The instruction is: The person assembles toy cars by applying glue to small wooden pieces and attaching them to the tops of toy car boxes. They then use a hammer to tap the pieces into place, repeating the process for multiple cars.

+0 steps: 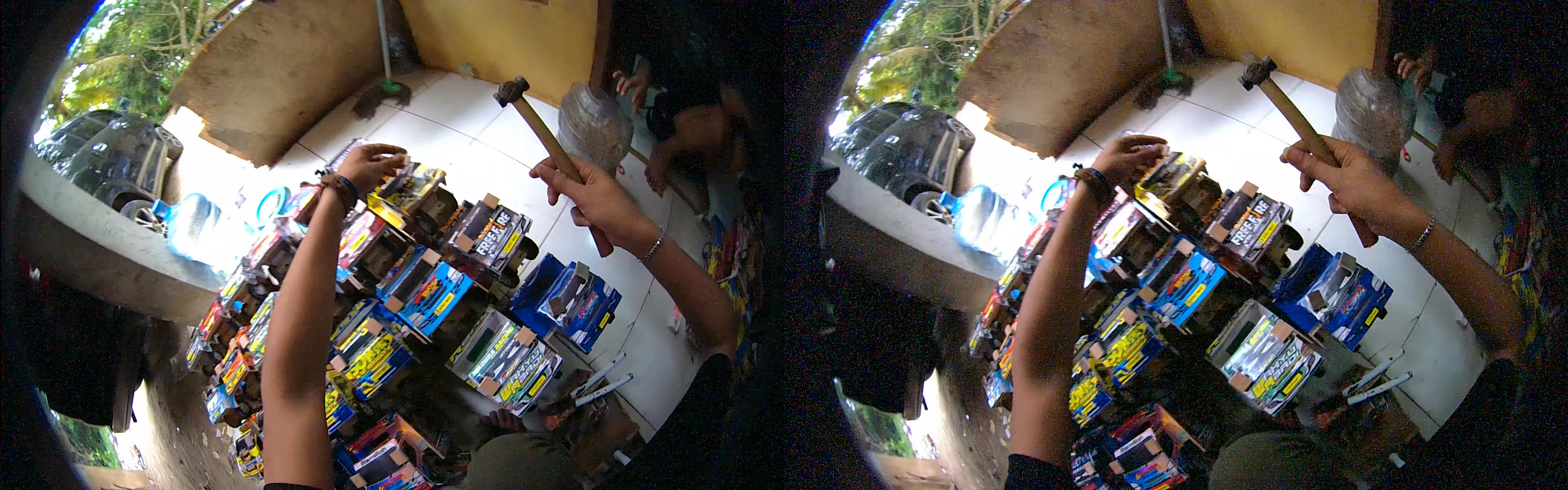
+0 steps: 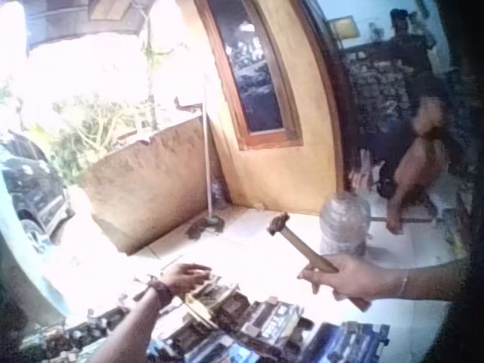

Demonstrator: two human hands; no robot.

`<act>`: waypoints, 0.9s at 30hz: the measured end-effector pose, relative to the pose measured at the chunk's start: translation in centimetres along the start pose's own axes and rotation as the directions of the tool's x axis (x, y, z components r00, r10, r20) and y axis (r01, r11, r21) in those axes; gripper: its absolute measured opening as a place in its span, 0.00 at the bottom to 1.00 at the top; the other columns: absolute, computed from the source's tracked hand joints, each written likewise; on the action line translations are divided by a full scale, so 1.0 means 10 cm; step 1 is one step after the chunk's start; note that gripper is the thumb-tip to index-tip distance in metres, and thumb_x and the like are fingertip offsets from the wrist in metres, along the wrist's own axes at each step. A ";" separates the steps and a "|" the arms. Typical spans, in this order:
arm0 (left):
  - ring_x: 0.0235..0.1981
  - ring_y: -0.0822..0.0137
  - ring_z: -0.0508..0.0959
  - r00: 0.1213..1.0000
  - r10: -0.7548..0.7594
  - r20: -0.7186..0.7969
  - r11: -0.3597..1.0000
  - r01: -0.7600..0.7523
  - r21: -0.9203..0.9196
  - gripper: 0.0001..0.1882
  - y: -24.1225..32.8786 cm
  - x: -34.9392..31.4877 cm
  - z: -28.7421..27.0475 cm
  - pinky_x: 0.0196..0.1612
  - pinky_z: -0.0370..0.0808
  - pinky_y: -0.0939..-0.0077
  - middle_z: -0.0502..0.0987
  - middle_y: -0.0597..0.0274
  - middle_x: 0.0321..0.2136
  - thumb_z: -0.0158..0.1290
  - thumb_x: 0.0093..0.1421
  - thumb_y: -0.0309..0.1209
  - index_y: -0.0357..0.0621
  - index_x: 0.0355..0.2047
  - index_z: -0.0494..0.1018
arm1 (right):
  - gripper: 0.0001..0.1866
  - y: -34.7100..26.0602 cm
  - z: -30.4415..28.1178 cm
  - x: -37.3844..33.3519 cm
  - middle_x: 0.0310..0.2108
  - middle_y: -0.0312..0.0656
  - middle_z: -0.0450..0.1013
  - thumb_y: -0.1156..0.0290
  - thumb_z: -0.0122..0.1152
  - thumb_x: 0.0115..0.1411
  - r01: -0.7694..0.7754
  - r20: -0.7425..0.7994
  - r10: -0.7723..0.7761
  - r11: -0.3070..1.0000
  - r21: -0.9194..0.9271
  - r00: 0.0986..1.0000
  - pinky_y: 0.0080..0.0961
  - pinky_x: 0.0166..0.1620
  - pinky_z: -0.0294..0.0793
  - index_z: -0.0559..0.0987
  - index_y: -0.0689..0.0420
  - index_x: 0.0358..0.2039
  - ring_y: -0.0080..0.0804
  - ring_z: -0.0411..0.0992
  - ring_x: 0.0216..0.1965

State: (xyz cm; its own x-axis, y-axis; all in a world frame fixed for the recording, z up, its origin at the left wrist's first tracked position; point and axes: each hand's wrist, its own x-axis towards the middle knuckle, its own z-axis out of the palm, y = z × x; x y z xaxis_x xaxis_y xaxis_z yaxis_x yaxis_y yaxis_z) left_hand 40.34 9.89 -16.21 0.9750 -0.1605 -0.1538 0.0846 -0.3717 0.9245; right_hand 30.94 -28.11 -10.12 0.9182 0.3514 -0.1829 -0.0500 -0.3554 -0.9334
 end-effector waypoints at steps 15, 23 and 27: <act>0.37 0.73 0.81 0.998 -0.060 -0.012 0.992 0.058 -0.112 0.15 -0.22 0.26 0.11 0.45 0.78 0.80 0.82 0.58 0.39 0.58 0.63 0.32 0.37 0.47 0.78 | 0.17 0.25 0.08 0.22 0.26 0.28 0.67 0.55 0.53 0.68 -0.039 0.082 0.041 0.999 -0.027 0.996 0.07 0.14 0.54 0.76 0.53 0.48 0.07 0.55 0.15; 0.37 0.73 0.80 0.998 -0.048 -0.037 0.994 0.045 -0.095 0.16 -0.21 0.23 0.12 0.45 0.78 0.80 0.81 0.56 0.40 0.58 0.62 0.32 0.36 0.48 0.77 | 0.19 0.27 0.21 0.44 0.24 0.28 0.65 0.52 0.56 0.66 -0.017 0.112 0.028 0.994 -0.105 0.993 0.11 0.16 0.58 0.78 0.54 0.47 0.11 0.58 0.17; 0.39 0.72 0.79 0.998 -0.058 -0.035 0.998 0.060 0.036 0.21 -0.19 0.21 0.10 0.47 0.75 0.79 0.81 0.56 0.41 0.61 0.60 0.37 0.36 0.49 0.76 | 0.22 0.25 0.33 0.57 0.24 0.29 0.65 0.49 0.57 0.64 0.047 0.123 -0.032 0.992 -0.119 0.992 0.15 0.18 0.61 0.78 0.55 0.45 0.15 0.60 0.21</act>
State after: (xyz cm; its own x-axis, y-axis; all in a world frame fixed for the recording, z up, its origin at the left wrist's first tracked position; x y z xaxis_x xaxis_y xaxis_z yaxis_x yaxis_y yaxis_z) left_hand 42.02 9.39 -18.66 0.9749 -0.1067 -0.1952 0.1351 -0.4130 0.9007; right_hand 34.78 -24.16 -14.48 0.8642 0.4661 -0.1894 0.0399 -0.4388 -0.8977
